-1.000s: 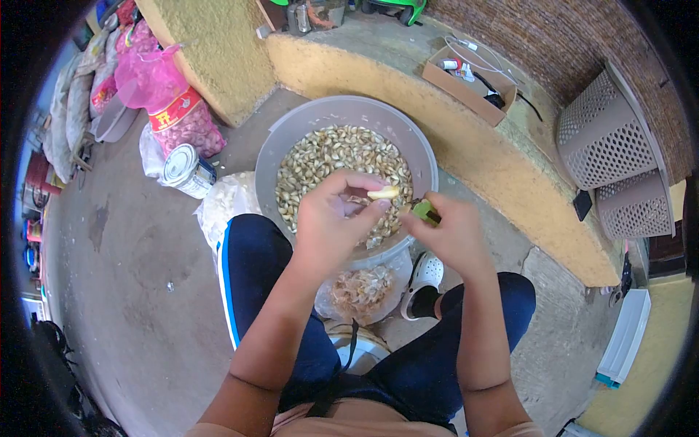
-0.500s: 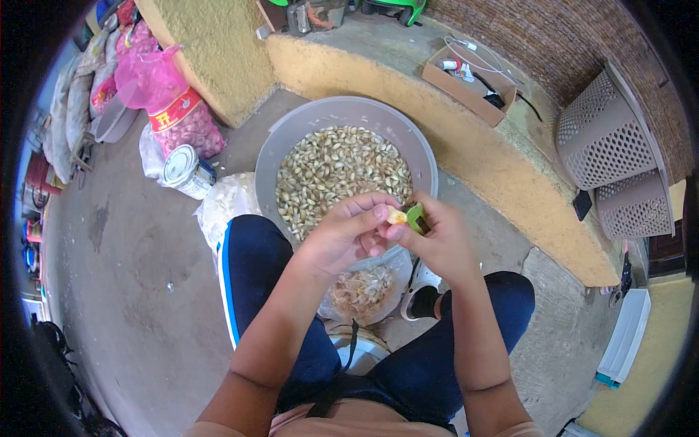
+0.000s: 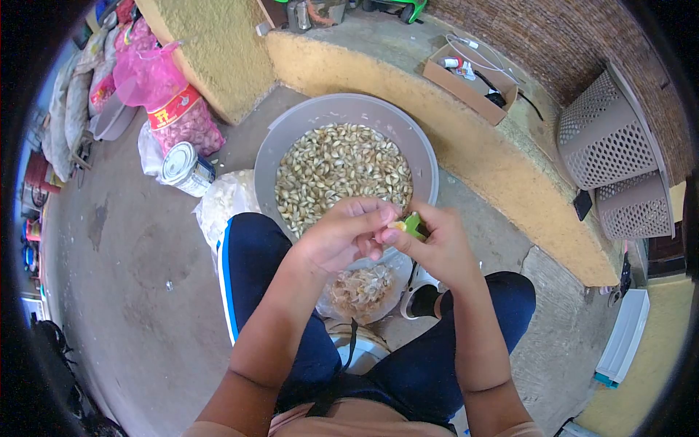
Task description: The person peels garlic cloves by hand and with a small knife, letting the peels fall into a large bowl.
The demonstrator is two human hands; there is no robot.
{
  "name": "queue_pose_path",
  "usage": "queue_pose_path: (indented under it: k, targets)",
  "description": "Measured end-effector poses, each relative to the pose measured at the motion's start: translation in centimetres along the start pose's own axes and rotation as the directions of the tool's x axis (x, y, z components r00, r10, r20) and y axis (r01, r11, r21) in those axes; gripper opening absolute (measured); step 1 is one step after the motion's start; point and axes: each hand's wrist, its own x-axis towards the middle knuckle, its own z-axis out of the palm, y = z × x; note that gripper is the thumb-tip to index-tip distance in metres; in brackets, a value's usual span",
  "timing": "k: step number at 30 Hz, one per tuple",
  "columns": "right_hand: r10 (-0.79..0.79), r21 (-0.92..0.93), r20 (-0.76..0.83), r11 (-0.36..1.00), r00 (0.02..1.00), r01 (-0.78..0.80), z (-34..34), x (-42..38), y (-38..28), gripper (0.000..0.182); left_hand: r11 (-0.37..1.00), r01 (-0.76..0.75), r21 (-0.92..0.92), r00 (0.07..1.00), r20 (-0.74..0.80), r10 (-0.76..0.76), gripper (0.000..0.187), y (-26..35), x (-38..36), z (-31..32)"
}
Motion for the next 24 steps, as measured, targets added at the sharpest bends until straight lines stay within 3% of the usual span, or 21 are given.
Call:
queue_pose_path:
  k: [7,10,12,18,22,24]
  targets:
    - [-0.072,-0.165,0.033,0.983,0.997,0.076,0.1,0.1,0.2,0.038,0.992,0.088,0.086,0.996,-0.031,-0.085,0.026,0.4,0.0,-0.6]
    - [-0.099,-0.106,-0.117,0.991,0.988,0.087,0.9,0.3,0.2,0.037,1.0,-0.008,0.017,0.997,-0.076,0.009,0.026,-0.3,0.2,-0.4]
    - [-0.011,-0.038,-0.161,0.999,0.987,0.005,1.5,0.4,0.6,0.036,0.992,-0.125,-0.026,0.986,-0.114,0.121,0.027,-1.2,0.6,-0.2]
    - [0.126,0.237,-0.187,0.968,0.974,-0.08,2.8,0.8,1.4,0.035,0.941,-0.335,0.042,0.917,-0.216,0.336,0.022,-2.3,0.9,0.6]
    - [0.185,0.429,-0.121,0.896,0.975,-0.117,3.1,0.8,1.3,0.034,0.931,-0.352,0.098,0.897,-0.247,0.366,0.022,-2.3,0.9,1.0]
    - [0.125,0.346,-0.177,0.936,0.976,-0.057,3.2,0.9,1.7,0.035,0.942,-0.329,0.069,0.911,-0.239,0.336,0.022,-2.1,0.9,0.9]
